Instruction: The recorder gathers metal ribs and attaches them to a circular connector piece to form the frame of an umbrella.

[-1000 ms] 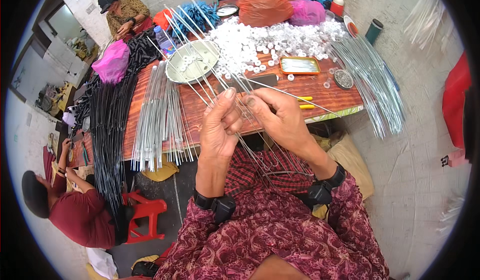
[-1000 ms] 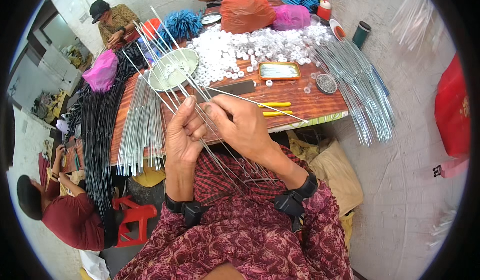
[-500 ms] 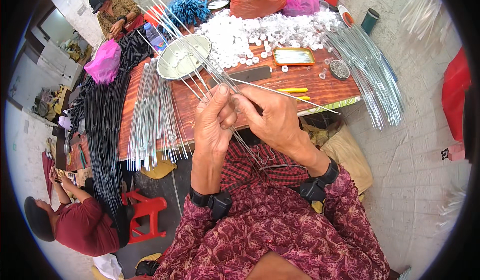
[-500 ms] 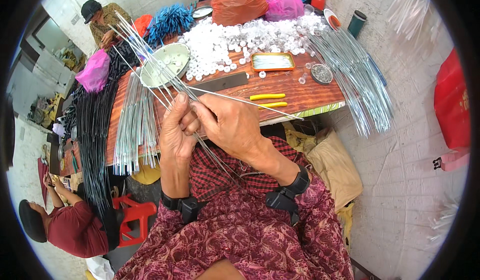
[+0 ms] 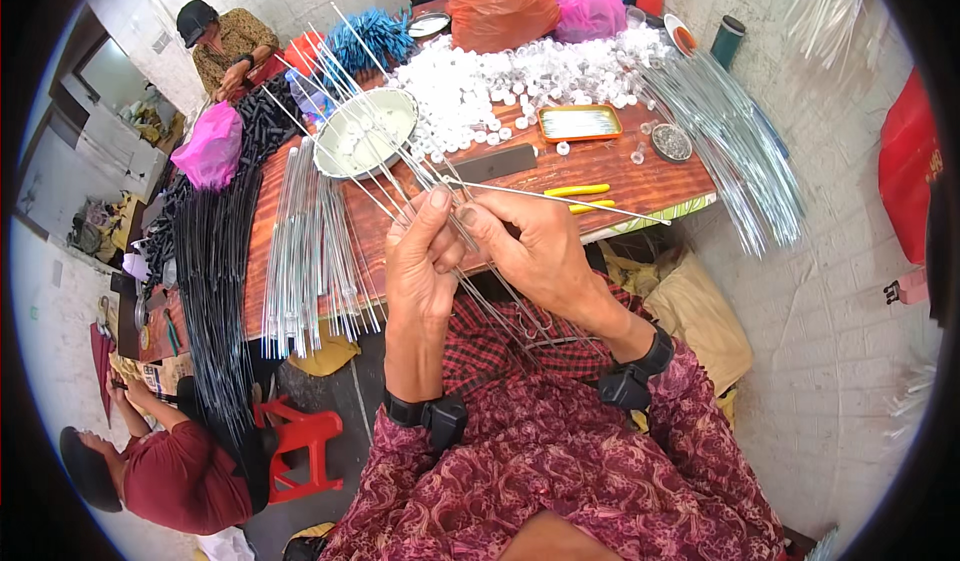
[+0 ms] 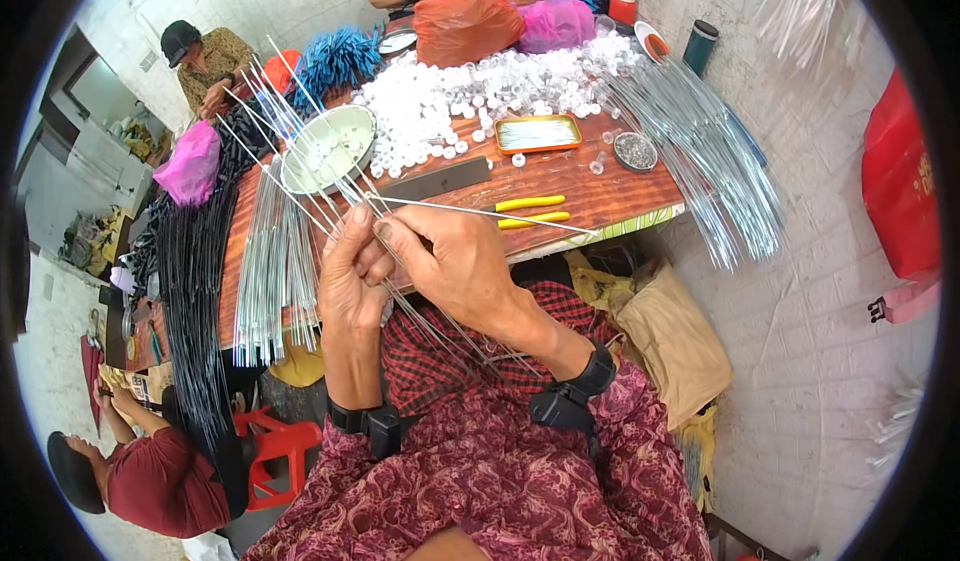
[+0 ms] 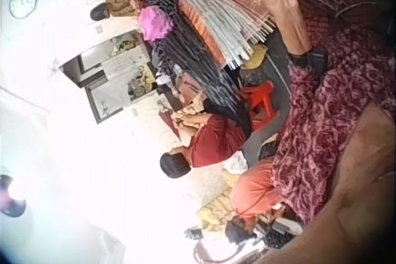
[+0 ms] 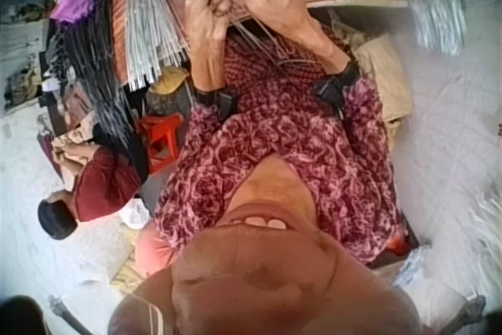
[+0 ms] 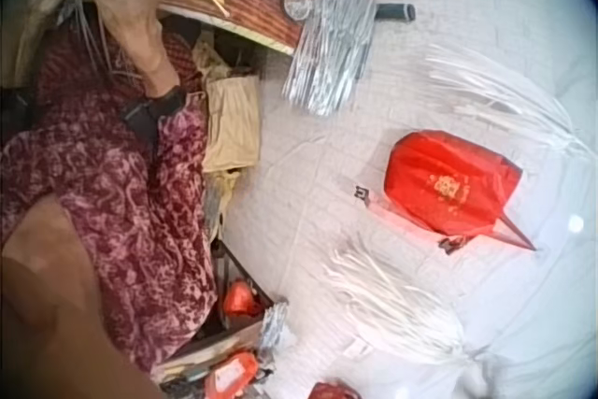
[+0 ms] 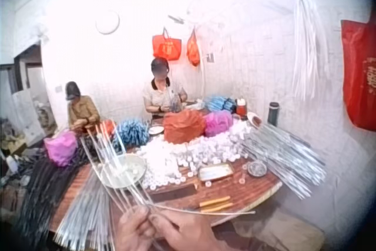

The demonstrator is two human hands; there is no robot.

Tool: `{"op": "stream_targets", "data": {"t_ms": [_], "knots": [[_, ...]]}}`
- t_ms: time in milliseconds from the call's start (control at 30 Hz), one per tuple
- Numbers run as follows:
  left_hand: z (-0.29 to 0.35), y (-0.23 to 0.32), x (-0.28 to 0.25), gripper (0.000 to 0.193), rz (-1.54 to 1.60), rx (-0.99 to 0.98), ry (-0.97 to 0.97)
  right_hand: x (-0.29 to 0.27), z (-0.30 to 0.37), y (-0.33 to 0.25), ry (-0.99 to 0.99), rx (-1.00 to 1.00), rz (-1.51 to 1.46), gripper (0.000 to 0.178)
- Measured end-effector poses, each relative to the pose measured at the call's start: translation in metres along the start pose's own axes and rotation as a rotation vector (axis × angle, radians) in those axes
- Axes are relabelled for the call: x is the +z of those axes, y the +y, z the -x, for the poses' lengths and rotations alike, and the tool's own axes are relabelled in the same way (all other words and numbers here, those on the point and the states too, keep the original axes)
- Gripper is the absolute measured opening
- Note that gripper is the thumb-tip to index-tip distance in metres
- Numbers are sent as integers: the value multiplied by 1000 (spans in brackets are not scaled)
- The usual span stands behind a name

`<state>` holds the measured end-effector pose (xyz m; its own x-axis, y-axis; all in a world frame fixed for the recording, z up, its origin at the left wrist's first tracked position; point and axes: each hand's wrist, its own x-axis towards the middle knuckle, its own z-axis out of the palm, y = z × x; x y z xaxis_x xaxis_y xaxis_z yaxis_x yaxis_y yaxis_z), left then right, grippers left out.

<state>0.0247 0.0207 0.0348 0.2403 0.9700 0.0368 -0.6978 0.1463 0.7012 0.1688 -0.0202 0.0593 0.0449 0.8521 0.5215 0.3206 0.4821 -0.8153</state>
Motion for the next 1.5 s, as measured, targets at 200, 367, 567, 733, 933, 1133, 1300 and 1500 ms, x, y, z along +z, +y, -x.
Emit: {"op": "stream_targets", "data": {"t_ms": [200,367,567,733,933,1133,1300,1500], "knots": [[1,-3,0,15,52,-80,-3,3,4,5,-19,99,-112,19],[4,1,6,18,4,-83,6,6,3,9,63,0,10,18],[-2,-4,-5,16,81,-75,-106,5,2,6,121,-84,46,16],[-3,-4,-2,15,110,-98,-45,5,3,10,194,-162,219,12],[-2,-8,-1,17,112,-86,-2,-1,0,11,175,-263,353,14],[-2,-9,3,16,35,-49,47,0,0,16,179,-293,426,18],[-8,-7,5,10,32,-28,74,-6,2,9,208,-222,394,16],[-12,-2,0,12,46,3,42,-55,-1,-28,312,-121,187,16]]}}
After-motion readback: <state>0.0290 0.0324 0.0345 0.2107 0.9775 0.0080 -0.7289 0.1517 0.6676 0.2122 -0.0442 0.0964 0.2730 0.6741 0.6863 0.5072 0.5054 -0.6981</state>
